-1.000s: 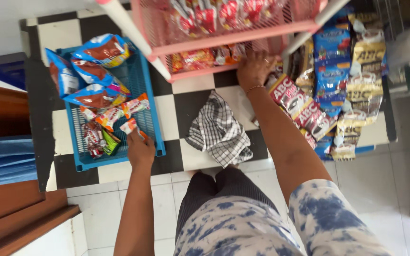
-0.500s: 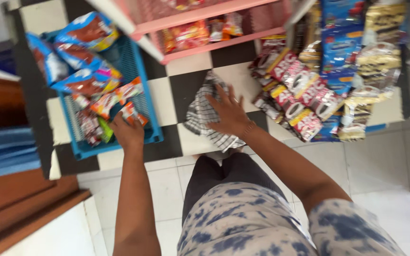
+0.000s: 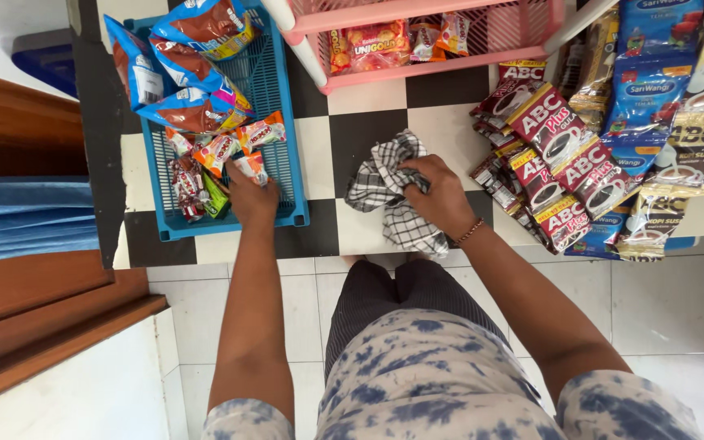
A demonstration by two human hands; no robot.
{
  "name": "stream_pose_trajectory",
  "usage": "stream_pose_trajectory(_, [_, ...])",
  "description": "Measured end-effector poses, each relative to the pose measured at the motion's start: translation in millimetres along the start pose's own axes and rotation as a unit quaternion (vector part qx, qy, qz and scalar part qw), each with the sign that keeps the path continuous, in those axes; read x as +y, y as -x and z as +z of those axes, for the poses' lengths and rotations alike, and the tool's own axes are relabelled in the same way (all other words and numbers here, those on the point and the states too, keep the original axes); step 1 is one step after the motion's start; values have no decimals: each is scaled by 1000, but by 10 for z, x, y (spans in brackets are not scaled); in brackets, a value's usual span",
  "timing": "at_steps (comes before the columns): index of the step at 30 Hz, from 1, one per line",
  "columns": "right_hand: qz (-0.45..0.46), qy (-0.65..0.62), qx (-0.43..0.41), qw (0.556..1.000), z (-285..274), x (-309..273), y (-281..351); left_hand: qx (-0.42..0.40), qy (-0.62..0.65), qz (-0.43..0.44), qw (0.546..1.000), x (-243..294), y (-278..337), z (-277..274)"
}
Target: The person wipes snack packages with a cloth and places them into a pink shelving unit. They handle multiple snack bags and instant coffee packets, moving them from a blue basket or the floor onto the shelves.
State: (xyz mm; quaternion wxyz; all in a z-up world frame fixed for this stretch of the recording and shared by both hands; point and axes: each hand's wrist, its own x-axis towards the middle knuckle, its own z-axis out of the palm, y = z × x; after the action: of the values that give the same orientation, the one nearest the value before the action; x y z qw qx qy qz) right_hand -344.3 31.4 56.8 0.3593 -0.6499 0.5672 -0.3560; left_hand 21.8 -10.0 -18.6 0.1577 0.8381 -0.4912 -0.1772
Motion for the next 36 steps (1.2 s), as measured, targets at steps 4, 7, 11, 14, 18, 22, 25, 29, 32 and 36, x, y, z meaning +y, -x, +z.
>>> stream_pose_trajectory(4, [73,-84,-8,994,-22,-53,-16,-80,195,-66,975,32,36,-247])
stream_pose_trajectory(7, [85,-137,13,987,13,-99,-62,-220,589,-105,771,181,322,-337])
stream_pose_trajectory(11, [-97,-109,-5,989,290,-343,-32,-381,691,-89,608,593,960,-141])
stream_pose_trajectory(14, [-156,-36,-34,986,467,-474,142,-421,793,-134,420,863,1196,-70])
stream_pose_trajectory(18, [-264,42,-65,962,531,-432,327,-418,816,-136,375,1128,1182,-35])
stream_pose_trajectory(22, [-134,-11,38,990,520,-361,335,-490,814,-146,276,1312,1278,50])
stream_pose_trajectory(25, [-152,55,52,985,481,-366,325,-501,813,-150,255,1392,1352,139])
stream_pose_trajectory(29, [-232,154,-50,959,366,-326,378,-443,798,-184,365,1345,1287,266])
stream_pose_trajectory(32, [-257,168,-63,950,261,-191,318,-402,792,-200,414,1248,1174,369])
stream_pose_trajectory(36, [-213,245,-56,944,116,-69,236,-351,777,-214,476,1060,1126,407])
